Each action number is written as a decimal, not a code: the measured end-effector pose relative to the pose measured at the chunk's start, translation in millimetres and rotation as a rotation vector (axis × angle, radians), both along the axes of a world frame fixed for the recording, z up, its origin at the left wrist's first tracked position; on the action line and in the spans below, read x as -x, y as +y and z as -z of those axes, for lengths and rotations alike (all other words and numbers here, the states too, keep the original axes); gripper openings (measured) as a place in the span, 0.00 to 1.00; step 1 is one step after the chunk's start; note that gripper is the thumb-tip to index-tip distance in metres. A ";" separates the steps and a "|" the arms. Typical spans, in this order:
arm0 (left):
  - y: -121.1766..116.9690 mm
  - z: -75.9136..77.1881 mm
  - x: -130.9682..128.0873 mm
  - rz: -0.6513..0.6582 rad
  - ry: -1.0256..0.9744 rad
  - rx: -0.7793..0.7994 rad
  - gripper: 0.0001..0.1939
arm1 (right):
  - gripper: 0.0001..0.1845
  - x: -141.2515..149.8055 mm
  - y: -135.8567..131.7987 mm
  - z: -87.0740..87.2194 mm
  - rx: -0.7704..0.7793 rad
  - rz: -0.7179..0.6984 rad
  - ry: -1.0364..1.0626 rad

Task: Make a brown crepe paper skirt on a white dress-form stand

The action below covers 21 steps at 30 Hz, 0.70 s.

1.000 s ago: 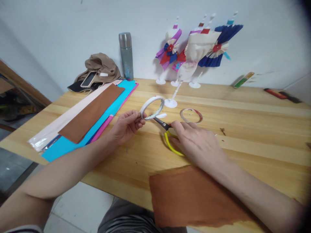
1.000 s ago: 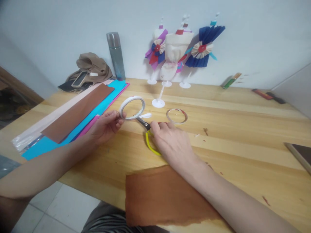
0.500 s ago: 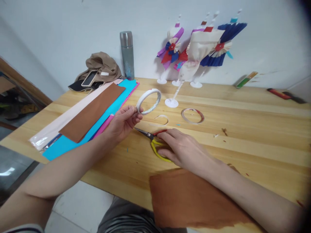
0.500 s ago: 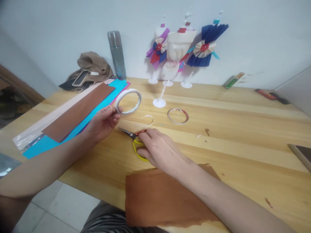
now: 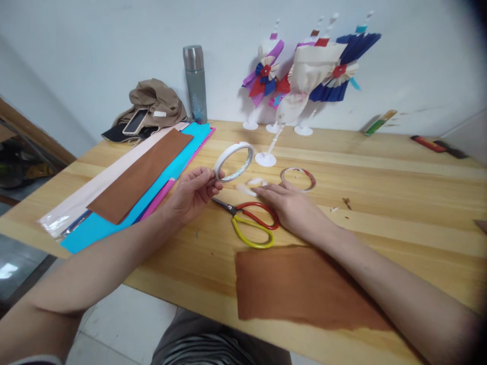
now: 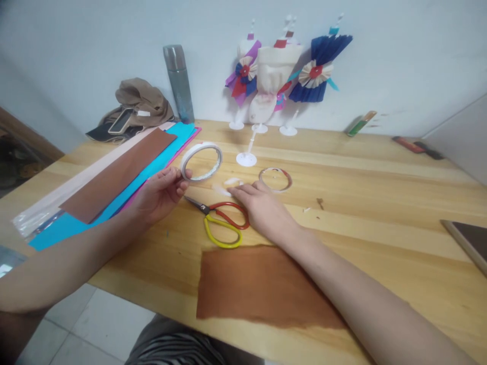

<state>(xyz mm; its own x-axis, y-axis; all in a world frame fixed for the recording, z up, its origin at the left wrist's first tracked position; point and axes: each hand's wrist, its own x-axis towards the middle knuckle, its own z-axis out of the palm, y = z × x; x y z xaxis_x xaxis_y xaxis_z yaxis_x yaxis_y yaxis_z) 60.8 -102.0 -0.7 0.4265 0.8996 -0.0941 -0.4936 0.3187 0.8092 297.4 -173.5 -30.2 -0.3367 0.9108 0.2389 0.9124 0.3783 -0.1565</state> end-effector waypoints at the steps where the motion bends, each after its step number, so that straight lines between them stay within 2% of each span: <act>1: -0.5 -0.6 -0.4 -0.003 0.006 0.009 0.09 | 0.20 -2.9 2.0 -0.3 0.033 0.022 -0.022; 4: -1.3 -1.9 -1.0 -0.003 0.011 0.025 0.10 | 0.16 -7.4 1.5 -12.8 0.140 0.135 -0.114; 9: -0.7 -2.2 -0.8 0.007 0.012 0.017 0.11 | 0.12 -25.9 -8.9 -56.5 0.232 0.347 -0.255; 12: -0.8 -1.8 -0.5 0.004 0.011 0.007 0.10 | 0.12 -44.9 -10.7 -72.0 0.334 0.603 -0.384; 14: -0.9 -1.4 -0.7 0.009 0.011 0.006 0.10 | 0.15 -52.6 -10.3 -73.3 0.316 0.591 -0.329; 18: -1.0 -0.8 -1.4 0.019 0.005 0.016 0.12 | 0.15 -53.8 -9.8 -67.8 0.382 0.310 -0.182; 19: -1.1 -0.7 -1.6 0.017 0.002 0.015 0.12 | 0.16 -54.5 -9.7 -67.2 0.415 0.298 -0.175; 21: -1.4 -0.9 -1.9 0.011 0.001 0.009 0.12 | 0.18 -60.0 -9.0 -67.2 0.438 0.377 -0.159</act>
